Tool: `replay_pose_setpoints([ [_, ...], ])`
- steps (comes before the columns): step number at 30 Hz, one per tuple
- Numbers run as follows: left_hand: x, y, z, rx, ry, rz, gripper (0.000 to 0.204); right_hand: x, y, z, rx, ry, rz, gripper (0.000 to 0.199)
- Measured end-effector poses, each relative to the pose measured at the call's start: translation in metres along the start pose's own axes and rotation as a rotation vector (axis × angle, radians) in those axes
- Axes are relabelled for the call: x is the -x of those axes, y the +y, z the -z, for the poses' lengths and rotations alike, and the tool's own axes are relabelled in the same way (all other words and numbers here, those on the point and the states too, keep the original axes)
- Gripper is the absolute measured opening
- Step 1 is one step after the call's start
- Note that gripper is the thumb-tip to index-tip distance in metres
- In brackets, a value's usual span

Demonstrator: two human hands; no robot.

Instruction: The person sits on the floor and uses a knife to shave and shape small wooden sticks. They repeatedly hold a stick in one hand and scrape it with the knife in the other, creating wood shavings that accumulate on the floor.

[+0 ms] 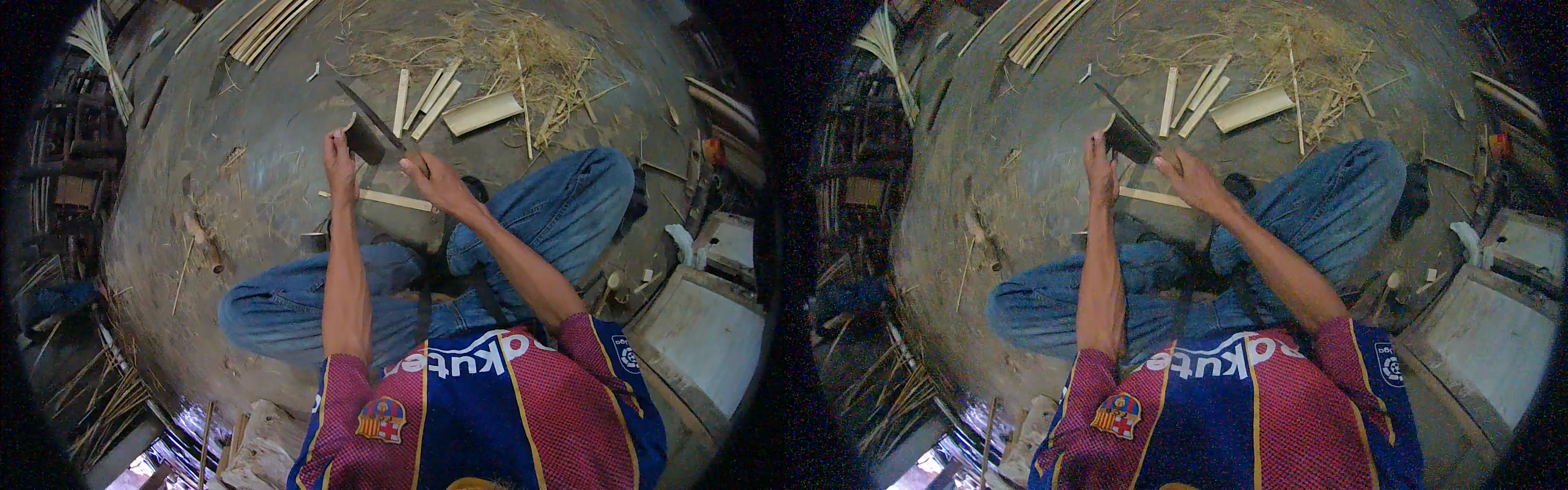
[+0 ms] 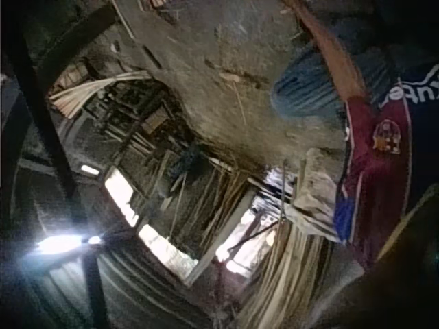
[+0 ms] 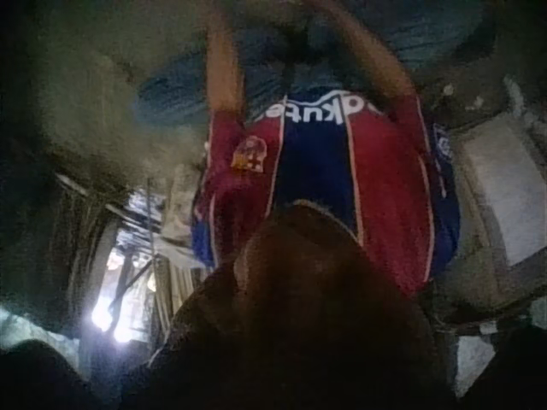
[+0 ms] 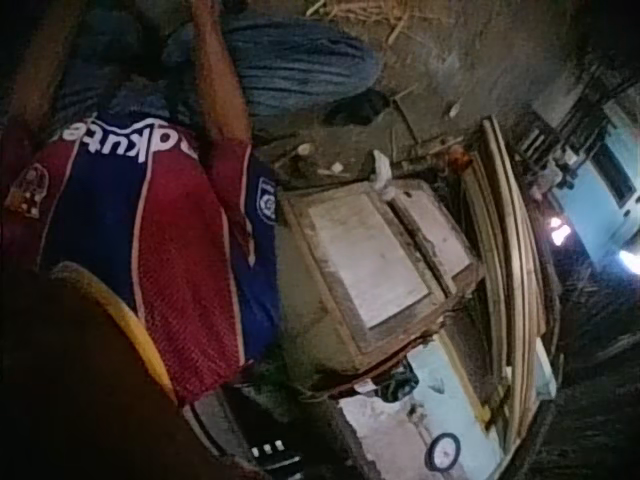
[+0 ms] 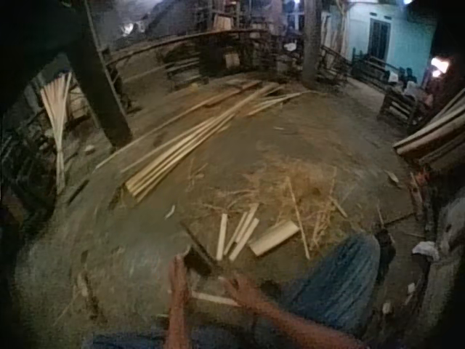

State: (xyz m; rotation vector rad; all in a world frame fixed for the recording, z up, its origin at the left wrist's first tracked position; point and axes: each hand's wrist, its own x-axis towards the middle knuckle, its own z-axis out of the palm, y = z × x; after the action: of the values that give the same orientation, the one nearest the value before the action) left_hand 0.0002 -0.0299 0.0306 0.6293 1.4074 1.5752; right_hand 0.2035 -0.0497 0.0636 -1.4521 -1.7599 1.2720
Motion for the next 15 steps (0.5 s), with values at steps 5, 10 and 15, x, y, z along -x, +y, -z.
replay_pose_setpoints([
  [5,-0.008,-0.013,0.020,-0.035,-0.086,0.028,0.029,0.005,-0.020,0.004,0.105,-0.066,0.008,0.047],
  [10,-0.003,-0.011,0.008,-0.028,-0.036,0.029,0.027,0.006,-0.017,0.003,0.147,-0.064,0.004,0.046],
  [15,-0.005,-0.012,0.009,-0.035,-0.026,0.048,0.029,0.006,-0.017,0.001,0.175,-0.066,-0.016,0.046],
])
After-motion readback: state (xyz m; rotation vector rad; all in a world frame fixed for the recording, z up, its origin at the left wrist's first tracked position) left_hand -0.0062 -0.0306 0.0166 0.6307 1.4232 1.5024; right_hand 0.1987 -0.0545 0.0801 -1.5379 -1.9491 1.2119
